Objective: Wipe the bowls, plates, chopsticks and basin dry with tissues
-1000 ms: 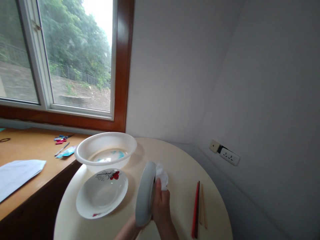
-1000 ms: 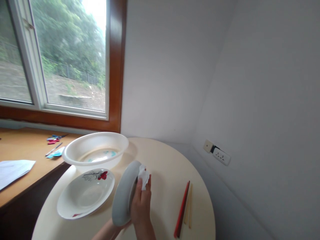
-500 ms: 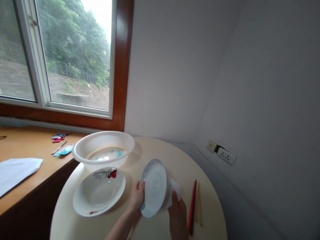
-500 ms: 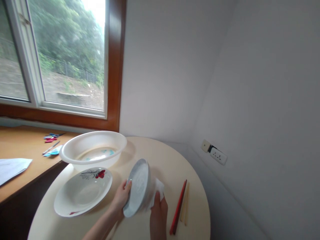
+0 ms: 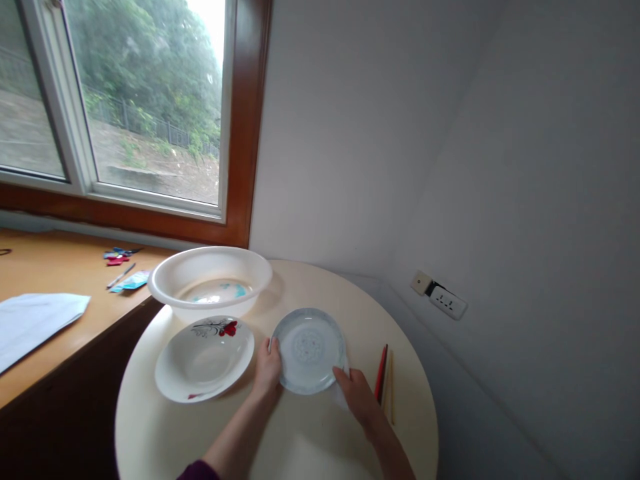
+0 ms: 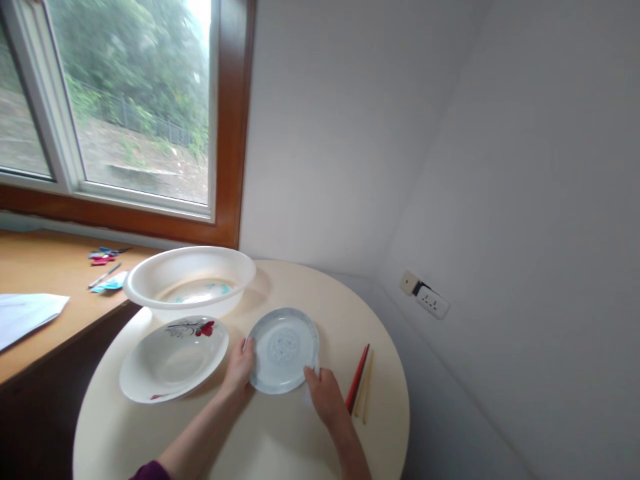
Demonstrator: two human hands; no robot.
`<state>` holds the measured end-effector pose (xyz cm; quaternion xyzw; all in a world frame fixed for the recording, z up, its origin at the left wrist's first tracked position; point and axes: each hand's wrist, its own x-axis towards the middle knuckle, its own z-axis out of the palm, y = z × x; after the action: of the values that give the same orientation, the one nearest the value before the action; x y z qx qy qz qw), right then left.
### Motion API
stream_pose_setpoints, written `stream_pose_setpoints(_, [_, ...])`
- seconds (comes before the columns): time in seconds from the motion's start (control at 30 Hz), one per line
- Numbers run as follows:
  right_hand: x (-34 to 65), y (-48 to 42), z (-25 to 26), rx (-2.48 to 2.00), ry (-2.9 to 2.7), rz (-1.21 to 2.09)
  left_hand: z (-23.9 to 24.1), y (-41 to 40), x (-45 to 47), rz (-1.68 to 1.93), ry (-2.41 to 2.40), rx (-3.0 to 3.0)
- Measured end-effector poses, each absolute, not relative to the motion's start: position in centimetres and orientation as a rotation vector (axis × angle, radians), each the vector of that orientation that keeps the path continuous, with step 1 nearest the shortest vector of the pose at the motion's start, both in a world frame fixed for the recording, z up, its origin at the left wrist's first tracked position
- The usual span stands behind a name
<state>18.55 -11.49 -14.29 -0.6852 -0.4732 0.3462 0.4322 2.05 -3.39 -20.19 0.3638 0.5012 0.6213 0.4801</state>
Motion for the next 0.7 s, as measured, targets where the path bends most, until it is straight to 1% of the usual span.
stream_pose_setpoints(0.13, [18.1, -10.9, -15.0, -1.648, -0.987, 1.087, -19.5, -3.5, 2.0, 1.539, 1.195, 0.846])
stream_pose_setpoints(0.33, [17.9, -9.5, -15.5, -1.521, -0.792, 1.197, -18.4, -3.8, 2.1, 1.484, 1.08, 0.731])
stream_pose_setpoints(0.5, [17.3, -5.7, -15.0, -1.477, -0.701, 1.182, -18.4, -3.8, 2.0, 1.417, 1.041, 0.706])
stream_pose_setpoints(0.7, [17.2, 0.6, -14.9, -1.535, -0.569, 1.116, -19.9, -3.3, 3.2, 1.34, 1.117, 0.877])
